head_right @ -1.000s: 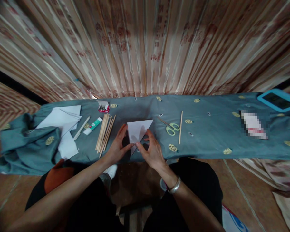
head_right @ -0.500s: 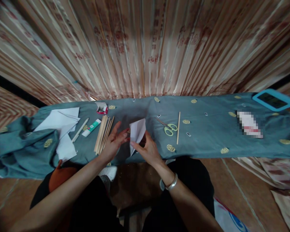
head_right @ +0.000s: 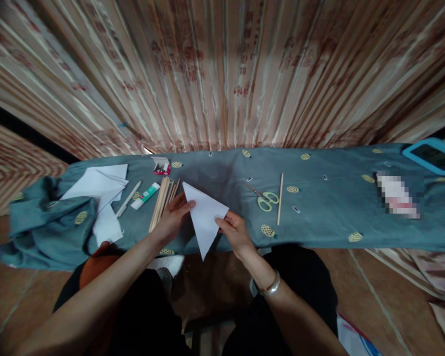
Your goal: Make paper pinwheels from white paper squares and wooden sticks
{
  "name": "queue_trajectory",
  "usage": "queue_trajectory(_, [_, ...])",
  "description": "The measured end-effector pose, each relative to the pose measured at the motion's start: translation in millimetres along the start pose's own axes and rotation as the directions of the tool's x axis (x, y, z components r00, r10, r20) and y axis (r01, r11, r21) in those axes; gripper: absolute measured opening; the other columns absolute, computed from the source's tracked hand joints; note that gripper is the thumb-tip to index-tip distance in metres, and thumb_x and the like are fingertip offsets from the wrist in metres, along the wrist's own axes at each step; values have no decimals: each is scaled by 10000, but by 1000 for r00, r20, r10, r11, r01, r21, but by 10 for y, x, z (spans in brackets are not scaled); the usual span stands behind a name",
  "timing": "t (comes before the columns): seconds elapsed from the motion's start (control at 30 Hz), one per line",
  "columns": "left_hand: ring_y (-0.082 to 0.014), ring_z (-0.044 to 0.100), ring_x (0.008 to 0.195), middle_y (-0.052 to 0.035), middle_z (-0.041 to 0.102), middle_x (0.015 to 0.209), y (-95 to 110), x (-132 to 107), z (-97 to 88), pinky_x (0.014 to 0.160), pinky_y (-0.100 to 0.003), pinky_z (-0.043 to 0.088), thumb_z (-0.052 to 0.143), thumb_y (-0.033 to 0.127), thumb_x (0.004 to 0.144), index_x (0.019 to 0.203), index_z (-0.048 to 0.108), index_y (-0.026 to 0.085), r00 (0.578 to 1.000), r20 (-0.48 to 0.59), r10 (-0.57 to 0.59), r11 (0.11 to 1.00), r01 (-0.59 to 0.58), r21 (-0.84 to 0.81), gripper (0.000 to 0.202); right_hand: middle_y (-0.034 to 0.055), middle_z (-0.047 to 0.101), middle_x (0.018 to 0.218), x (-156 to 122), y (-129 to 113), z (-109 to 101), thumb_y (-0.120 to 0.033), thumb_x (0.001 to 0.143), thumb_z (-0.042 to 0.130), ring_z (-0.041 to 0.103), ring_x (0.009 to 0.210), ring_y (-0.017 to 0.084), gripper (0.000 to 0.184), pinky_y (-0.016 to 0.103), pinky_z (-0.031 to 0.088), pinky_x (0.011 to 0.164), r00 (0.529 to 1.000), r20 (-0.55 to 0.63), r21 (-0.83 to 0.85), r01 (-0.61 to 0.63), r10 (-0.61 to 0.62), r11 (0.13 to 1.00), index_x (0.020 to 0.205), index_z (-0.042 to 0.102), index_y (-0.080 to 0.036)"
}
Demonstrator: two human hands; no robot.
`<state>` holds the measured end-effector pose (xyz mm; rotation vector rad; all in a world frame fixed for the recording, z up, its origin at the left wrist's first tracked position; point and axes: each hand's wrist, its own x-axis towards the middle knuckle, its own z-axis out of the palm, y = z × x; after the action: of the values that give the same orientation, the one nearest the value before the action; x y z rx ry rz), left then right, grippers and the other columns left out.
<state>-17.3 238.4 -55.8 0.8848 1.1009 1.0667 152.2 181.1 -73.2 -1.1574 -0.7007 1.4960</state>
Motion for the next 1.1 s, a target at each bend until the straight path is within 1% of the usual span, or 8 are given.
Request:
queue_trajectory(0.27, [-164, 651, 658, -74, 754, 779, 65, -37, 108, 660, -288, 499, 902, 339, 516, 815, 754, 119, 982, 32, -187, 975, 190, -116, 400, 69, 766, 893, 92, -189, -393, -582, 794, 635, 702, 796, 233, 422, 364, 565, 696, 975, -32, -357, 194, -219, 914, 966, 721, -206])
queue_trajectory(0.33, [-157, 642, 622, -70, 749, 742, 63, -31, 125, 611, -268, 481, 899, 323, 501, 780, 759, 118, 976, 43, -214, 971, 218, -100, 374, 100, 761, 927, 165, -323, -654, -518, 862, 554, 702, 808, 255, 379, 400, 558, 738, 903, -88, -641, 271, -420, 718, 991, 712, -198])
queue_trajectory(0.43, [-148, 627, 578, -62, 734, 690, 47, -43, 146, 556, -248, 460, 896, 334, 487, 750, 758, 112, 965, 81, -250, 965, 255, -62, 371, 154, 736, 1042, 235, -467, -997, -337, 918, 469, 664, 965, 302, 306, 466, 496, 913, 777, 34, -970, 178, -628, 168, 1026, 703, -172])
queue_trajectory(0.7, [-144, 619, 536, -53, 726, 668, -15, -77, 187, 518, -246, 462, 900, 440, 503, 760, 753, 133, 950, 128, -286, 958, 287, 11, 426, 216, 722, 927, 336, -548, -1116, -213, 860, 522, 650, 897, 357, 283, 481, 496, 828, 857, 89, -983, -7, -508, -183, 1060, 690, -103])
queue_trajectory(0.8, [-142, 618, 532, -46, 720, 656, -23, -53, 192, 515, -241, 463, 906, 455, 475, 743, 752, 139, 958, 113, -263, 965, 263, 16, 442, 174, 740, 915, 334, -593, -1042, -235, 839, 573, 678, 870, 332, 275, 454, 508, 800, 868, 41, -998, 14, -495, -57, 1060, 705, -138])
queue_trajectory(0.9, [-143, 621, 543, -45, 722, 668, -2, -22, 179, 512, -237, 460, 898, 468, 486, 751, 753, 140, 966, 96, -241, 971, 239, 31, 446, 101, 754, 916, 276, -568, -901, -334, 805, 651, 699, 839, 281, 302, 378, 524, 703, 889, -26, -922, 155, -458, 354, 1071, 703, -200])
queue_trajectory(1.0, [-151, 632, 565, -49, 727, 686, 40, 5, 160, 534, -246, 472, 895, 462, 496, 775, 752, 135, 964, 93, -249, 969, 247, 28, 453, 64, 759, 885, 178, -479, -699, -416, 705, 769, 698, 736, 220, 397, 256, 443, 484, 971, -33, -504, 188, -236, 843, 1035, 685, -213])
queue_trajectory(1.1, [-156, 632, 570, -61, 734, 703, 87, 30, 155, 547, -259, 478, 899, 447, 497, 787, 747, 126, 959, 98, -267, 963, 268, -1, 458, 57, 764, 871, 82, -378, -506, -402, 636, 853, 691, 671, 177, 505, 203, 365, 426, 999, 21, -88, -28, 30, 996, 1072, 684, -213])
